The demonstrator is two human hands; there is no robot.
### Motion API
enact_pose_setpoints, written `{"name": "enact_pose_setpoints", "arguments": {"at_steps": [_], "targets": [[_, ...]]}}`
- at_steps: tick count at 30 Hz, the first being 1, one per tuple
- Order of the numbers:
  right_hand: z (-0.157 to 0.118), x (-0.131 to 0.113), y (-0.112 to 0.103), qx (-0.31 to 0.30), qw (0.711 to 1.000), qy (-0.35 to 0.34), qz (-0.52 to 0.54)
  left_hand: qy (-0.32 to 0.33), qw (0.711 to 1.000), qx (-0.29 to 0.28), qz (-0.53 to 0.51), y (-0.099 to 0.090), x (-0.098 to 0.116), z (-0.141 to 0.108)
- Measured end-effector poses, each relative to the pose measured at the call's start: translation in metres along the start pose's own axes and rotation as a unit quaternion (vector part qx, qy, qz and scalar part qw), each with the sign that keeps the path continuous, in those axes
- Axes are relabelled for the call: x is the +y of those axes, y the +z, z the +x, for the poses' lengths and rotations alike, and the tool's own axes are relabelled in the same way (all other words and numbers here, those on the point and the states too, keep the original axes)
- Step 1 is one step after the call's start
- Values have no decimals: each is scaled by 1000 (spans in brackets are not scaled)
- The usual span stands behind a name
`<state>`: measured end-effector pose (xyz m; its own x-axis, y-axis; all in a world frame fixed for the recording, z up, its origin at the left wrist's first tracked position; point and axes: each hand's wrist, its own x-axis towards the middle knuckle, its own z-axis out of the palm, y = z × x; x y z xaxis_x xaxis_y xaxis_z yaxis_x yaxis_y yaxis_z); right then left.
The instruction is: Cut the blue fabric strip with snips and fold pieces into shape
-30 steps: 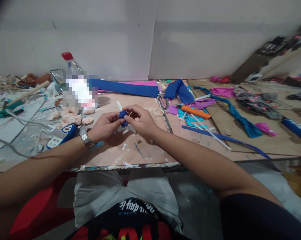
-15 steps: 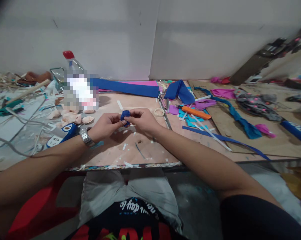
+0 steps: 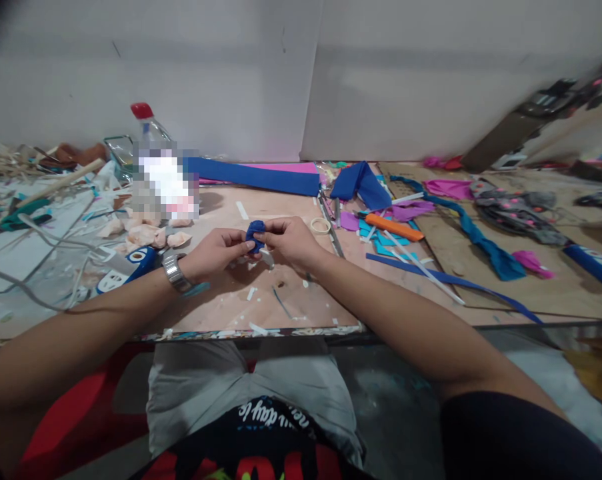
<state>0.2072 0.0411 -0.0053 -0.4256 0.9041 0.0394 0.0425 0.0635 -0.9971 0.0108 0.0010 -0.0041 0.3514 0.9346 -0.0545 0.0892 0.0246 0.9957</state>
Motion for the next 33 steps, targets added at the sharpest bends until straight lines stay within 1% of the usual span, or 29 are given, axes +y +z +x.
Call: {"name": "enact_pose_setpoints", "arguments": {"at_steps": [2, 4, 6, 8, 10, 13, 15, 22, 25, 27, 29, 33], "targets": [[1, 1, -1, 9, 1000, -18, -13, -7, 999, 9, -39, 0, -1, 1], [1, 4, -1, 22, 999, -43, -3, -23, 995, 20, -93, 1, -2, 2], [-1, 7, 0, 37, 994, -100, -20, -45, 987, 30, -150, 1, -3, 3], [-3, 9, 0, 44, 979, -181, -87, -61, 978, 43, -196, 2, -2, 4], [-5, 8, -1, 30, 953, -252, -165, -66, 971, 59, -224, 2, -1, 4], [-5, 5, -3, -16, 923, -309, -229, -62, 967, 72, -236, 3, -1, 3], [-4, 5, -5, -23, 916, -326, -234, -63, 967, 68, -239, 3, 0, 3], [-3, 5, -3, 28, 919, -322, -227, -56, 966, 36, -250, 4, 0, 1], [-5, 2, -1, 39, 923, -316, -218, -41, 967, 49, -248, 5, 0, 2], [-7, 1, 0, 45, 929, -303, -208, -28, 972, 67, -223, 5, -1, 3], [-8, 1, 1, 53, 943, -269, -188, -11, 982, 78, -171, 4, -1, 3], [-8, 3, 6, 70, 979, -159, -103, 39, 995, 79, -53, 2, -2, 1]]}}
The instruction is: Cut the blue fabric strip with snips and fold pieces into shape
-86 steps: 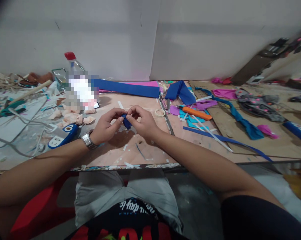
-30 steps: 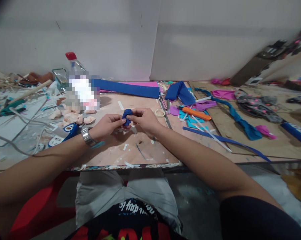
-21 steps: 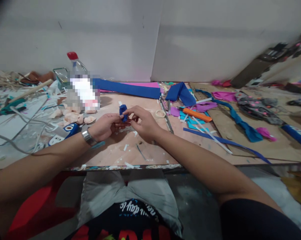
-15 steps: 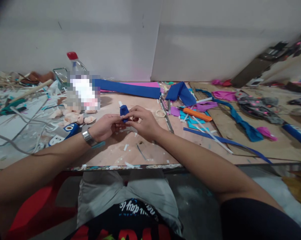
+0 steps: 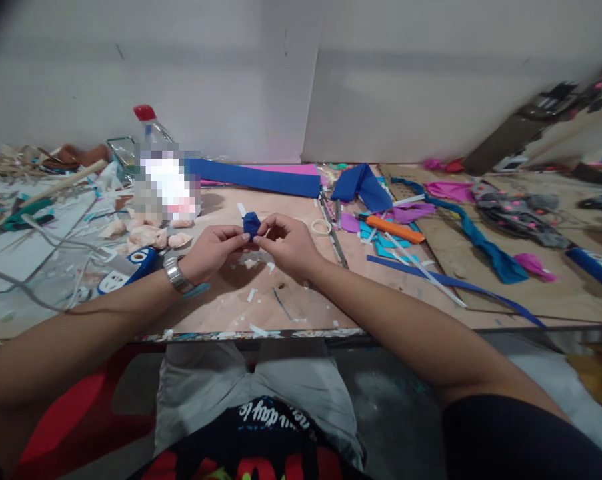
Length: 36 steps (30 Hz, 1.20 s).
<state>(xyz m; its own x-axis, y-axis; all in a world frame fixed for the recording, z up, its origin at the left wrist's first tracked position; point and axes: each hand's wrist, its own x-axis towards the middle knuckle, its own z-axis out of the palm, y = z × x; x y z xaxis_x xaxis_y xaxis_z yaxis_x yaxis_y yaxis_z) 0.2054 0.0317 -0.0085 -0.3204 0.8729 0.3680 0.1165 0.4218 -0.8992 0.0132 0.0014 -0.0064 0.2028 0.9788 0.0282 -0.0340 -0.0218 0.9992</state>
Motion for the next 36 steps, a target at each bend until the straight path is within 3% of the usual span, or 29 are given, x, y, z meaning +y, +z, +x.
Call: {"name": "enact_pose_setpoints", "arguments": {"at_steps": [4, 8, 11, 14, 17, 23, 27, 32, 36], "targets": [[1, -4, 4, 2, 994, 69, 87, 42, 996, -14, 74, -1, 1, -3], [2, -6, 4, -1, 992, 79, 100, 37, 995, 1, 89, -1, 3, -3], [2, -2, 1, -36, 996, 33, 79, 27, 996, 10, 79, -2, 5, -2], [2, 3, -3, -80, 995, -52, -18, -13, 999, 22, 33, -2, 5, 0], [3, 6, -7, -78, 984, -122, -100, -14, 1000, 26, -4, -3, 3, 2], [4, 4, -12, -95, 966, -191, -146, -45, 999, 14, -15, -5, 0, 3], [5, 6, -13, -113, 960, -208, -148, -45, 999, -7, -14, -5, 2, 2], [5, 9, -13, -110, 966, -181, -146, -48, 999, -18, -18, -3, 3, 2], [5, 8, -12, -108, 968, -180, -141, -5, 1000, -28, -10, -3, -2, 4]]}}
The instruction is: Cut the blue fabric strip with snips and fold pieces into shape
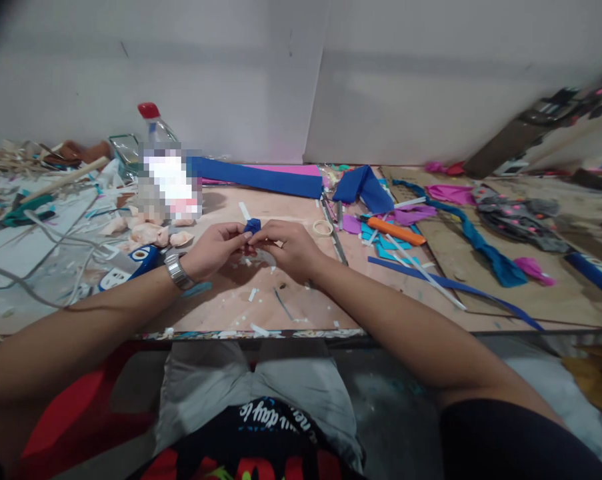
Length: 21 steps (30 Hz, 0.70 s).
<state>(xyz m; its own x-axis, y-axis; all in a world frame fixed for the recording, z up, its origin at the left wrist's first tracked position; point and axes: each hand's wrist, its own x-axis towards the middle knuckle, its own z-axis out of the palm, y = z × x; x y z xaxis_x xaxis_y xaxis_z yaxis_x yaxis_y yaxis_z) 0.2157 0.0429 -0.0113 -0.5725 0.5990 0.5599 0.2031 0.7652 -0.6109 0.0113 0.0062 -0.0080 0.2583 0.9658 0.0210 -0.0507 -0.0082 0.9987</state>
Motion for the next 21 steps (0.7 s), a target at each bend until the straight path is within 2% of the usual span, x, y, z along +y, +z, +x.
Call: {"name": "enact_pose_setpoints", "arguments": {"at_steps": [9, 11, 14, 16, 18, 21], "targets": [[-3, -3, -1, 14, 996, 92, -14, 41, 987, -23, 157, -5, 0, -3], [-2, -1, -3, 10, 996, 76, -35, 52, 983, -29, 174, -5, 1, -4], [1, 1, -5, -10, 998, 5, -61, 42, 980, -37, 193, -5, 3, -4], [3, 1, -6, -38, 997, -35, -51, 23, 983, -47, 178, -4, 4, -4], [3, 0, -5, -52, 997, -43, -37, -12, 991, -54, 125, -3, 4, -4], [2, -3, -3, -12, 999, -9, -31, -57, 997, -48, 19, -2, 5, -4]]}}
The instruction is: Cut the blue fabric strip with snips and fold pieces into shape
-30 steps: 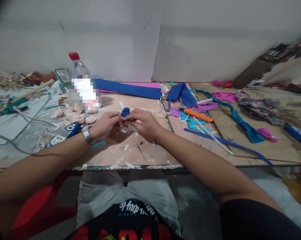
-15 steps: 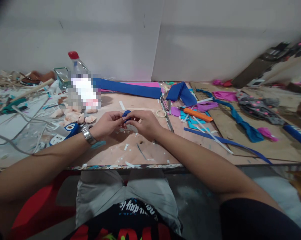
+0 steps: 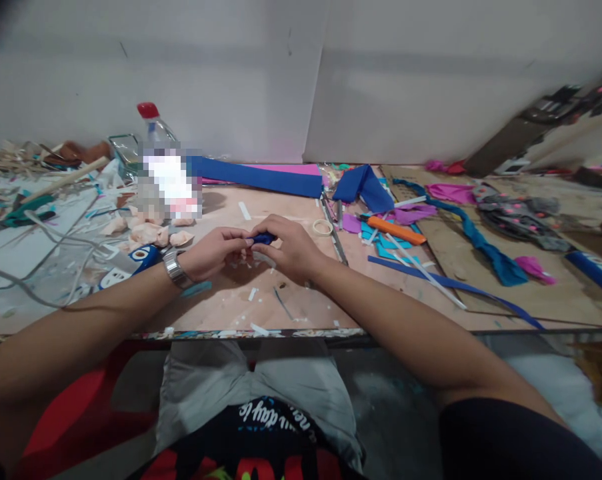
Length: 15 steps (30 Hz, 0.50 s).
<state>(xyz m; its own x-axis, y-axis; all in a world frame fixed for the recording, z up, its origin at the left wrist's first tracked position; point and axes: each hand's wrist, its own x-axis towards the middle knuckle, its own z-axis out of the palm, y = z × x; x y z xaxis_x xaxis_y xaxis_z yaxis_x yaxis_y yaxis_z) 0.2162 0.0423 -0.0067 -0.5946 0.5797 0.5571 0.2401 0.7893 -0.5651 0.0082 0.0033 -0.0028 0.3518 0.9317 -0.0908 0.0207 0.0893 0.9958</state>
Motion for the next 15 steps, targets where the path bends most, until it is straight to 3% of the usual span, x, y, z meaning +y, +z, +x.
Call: {"name": "enact_pose_setpoints", "arguments": {"at_steps": [3, 6, 10, 15], "targets": [[0, -3, 2, 40, 998, 51, 11, 4, 1000, 2, -29, 1, 0, 0], [0, -4, 4, 41, 993, 93, 54, 32, 999, 6, 35, 0, -1, -1], [0, -4, 4, 42, 992, 97, 75, 76, 988, 35, 133, -1, -2, -1], [1, -4, 5, 56, 986, 130, 91, 76, 985, 37, 153, -4, -3, 1]]}}
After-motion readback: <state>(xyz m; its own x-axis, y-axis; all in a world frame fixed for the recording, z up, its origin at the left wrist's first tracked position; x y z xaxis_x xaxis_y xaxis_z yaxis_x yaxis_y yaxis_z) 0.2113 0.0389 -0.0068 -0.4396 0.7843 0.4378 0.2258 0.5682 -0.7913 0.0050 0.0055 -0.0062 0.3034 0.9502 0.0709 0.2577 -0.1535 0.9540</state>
